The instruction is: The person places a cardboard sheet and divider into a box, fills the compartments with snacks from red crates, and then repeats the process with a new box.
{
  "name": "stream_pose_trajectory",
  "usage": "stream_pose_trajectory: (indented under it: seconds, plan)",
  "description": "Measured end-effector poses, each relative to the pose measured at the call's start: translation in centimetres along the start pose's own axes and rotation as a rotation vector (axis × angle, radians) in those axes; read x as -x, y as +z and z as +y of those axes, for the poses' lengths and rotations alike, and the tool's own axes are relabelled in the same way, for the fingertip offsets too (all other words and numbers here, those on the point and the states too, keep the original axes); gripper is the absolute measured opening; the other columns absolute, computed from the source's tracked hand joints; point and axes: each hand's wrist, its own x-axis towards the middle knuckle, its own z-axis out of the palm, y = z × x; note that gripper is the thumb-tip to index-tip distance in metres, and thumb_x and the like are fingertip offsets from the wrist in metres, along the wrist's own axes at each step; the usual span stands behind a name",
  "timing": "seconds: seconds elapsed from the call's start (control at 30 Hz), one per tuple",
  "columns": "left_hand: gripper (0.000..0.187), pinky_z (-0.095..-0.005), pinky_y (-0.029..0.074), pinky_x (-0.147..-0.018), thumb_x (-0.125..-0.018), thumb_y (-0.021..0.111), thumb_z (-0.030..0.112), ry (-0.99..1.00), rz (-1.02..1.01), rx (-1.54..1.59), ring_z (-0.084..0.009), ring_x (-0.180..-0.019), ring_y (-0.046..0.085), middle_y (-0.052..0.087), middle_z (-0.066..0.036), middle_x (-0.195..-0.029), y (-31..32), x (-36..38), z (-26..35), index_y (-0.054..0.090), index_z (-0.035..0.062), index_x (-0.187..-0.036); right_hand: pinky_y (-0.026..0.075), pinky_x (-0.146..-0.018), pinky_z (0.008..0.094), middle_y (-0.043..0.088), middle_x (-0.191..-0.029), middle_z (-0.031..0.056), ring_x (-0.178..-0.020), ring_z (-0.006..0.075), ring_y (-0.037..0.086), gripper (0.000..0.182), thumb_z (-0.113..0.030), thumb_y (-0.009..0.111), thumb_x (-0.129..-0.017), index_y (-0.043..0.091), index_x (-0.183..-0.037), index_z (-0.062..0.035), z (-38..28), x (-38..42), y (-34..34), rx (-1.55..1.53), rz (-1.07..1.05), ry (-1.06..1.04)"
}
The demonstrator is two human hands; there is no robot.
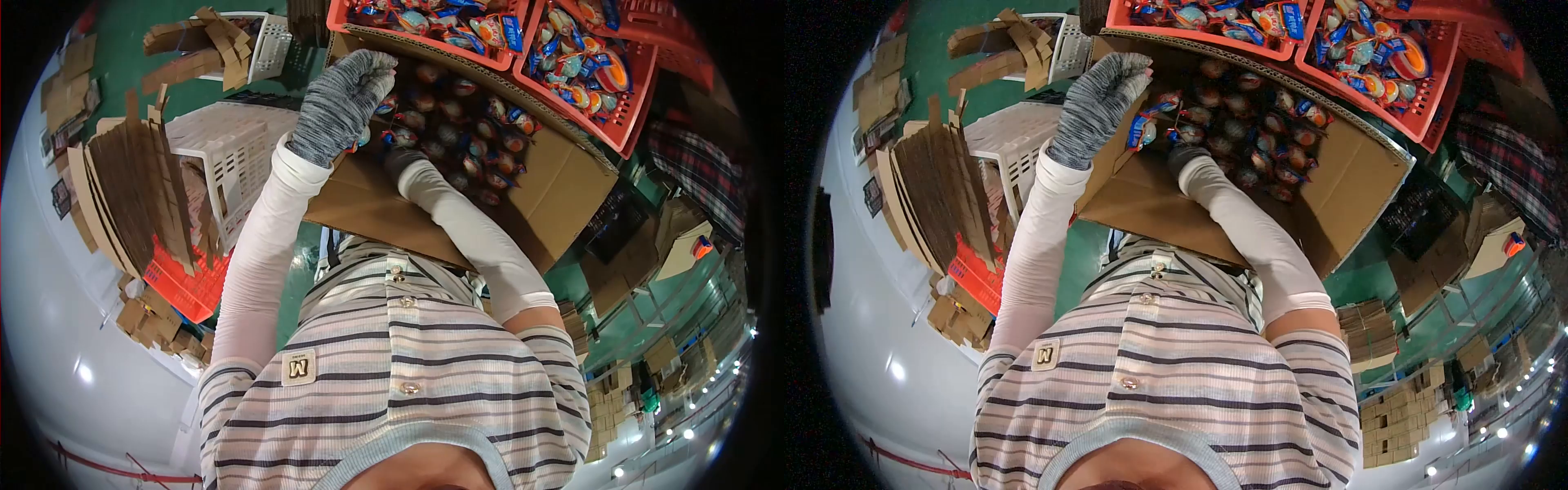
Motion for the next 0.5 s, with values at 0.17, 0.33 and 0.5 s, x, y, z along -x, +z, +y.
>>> stream_pose_trajectory:
  seconds: [0.17, 0.33, 0.5]
  plan:
    - [0.022, -0.0237, 0.045, -0.086, -0.084, 0.053, -0.003, -0.051, -0.032, -0.036, -0.0125, -0.095, 0.057, 0.06, -0.006, -0.1, 0.1, -0.1, 0.5, 0.054, 0.0001, -0.106, 0.038, -0.094, 0.0395, 0.045, -0.124, 0.0183, -0.108, 0.0348, 0.049, 0.052, -0.036, 0.044, -0.083, 0.039, -0.127, -0.0079, -0.1, -1.6, 1.1, -0.039, 0.207, -0.048]
    - [0.024, -0.0245, 0.045, -0.087, -0.084, 0.052, -0.004, 0.066, -0.078, -0.334, -0.0129, -0.096, 0.057, 0.059, -0.007, -0.102, -0.6, -0.1, 0.6, 0.054, 0.0, -0.108, 0.039, -0.093, 0.0411, 0.052, -0.118, 0.0205, -0.102, 0.038, 0.053, 0.052, -0.037, 0.044, -0.082, 0.043, -0.123, -0.0053, 1.5, -5.1, 4.9, 0.381, 0.76, -0.284]
    - [0.025, -0.0239, 0.046, -0.085, -0.084, 0.053, -0.003, 0.017, -0.074, -0.173, -0.0123, -0.096, 0.057, 0.059, -0.007, -0.101, -0.4, -0.4, 0.9, 0.054, 0.0004, -0.109, 0.029, -0.101, 0.0373, 0.041, -0.13, 0.0177, -0.122, 0.0308, 0.037, 0.046, -0.031, 0.037, -0.089, 0.04, -0.127, -0.0059, -4.6, -0.1, -5.3, -0.383, 0.193, 0.232]
